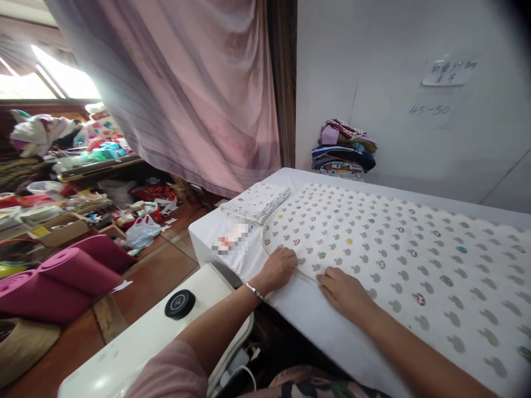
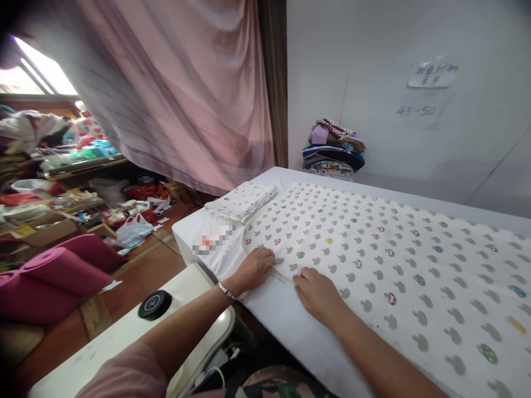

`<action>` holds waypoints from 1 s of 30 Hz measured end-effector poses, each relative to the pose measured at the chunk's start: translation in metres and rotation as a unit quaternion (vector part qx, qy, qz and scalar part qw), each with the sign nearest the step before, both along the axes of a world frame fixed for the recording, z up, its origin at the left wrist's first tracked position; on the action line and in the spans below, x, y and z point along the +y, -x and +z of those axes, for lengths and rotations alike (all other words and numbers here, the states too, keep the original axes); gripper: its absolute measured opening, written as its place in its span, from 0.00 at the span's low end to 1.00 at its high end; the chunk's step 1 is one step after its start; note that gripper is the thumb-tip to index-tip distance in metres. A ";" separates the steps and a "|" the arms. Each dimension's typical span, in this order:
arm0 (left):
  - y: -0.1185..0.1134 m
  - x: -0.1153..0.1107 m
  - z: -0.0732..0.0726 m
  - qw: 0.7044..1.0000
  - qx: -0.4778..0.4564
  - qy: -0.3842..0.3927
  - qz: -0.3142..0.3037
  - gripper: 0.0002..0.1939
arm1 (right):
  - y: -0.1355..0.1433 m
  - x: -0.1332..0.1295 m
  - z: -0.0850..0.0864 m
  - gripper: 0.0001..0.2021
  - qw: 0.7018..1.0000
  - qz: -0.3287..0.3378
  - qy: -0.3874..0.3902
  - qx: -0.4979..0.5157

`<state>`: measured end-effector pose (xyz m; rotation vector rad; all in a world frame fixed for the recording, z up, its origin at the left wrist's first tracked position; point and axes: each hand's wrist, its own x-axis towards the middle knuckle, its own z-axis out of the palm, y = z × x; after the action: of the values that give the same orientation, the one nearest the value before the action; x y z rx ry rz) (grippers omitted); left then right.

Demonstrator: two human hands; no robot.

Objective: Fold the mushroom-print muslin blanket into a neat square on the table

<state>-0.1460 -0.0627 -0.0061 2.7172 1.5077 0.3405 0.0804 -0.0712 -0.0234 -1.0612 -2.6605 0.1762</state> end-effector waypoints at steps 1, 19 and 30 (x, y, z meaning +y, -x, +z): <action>0.001 0.000 0.000 1.000 0.003 -0.002 0.003 0.09 | 0.003 0.001 0.000 0.10 1.000 -0.002 0.001 -0.004; 0.016 -0.007 -0.007 0.997 -0.007 -0.017 0.075 0.07 | 0.028 0.003 -0.007 0.08 1.000 -0.006 -0.017 -0.003; 0.027 -0.012 -0.003 0.995 -0.073 0.002 0.072 0.10 | 0.023 0.003 -0.019 0.09 0.999 0.019 -0.026 0.031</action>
<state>-0.1732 -0.0742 -0.0090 2.5249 1.6634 0.5257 0.0573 -0.0680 -0.0423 -0.9726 -2.6170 0.1437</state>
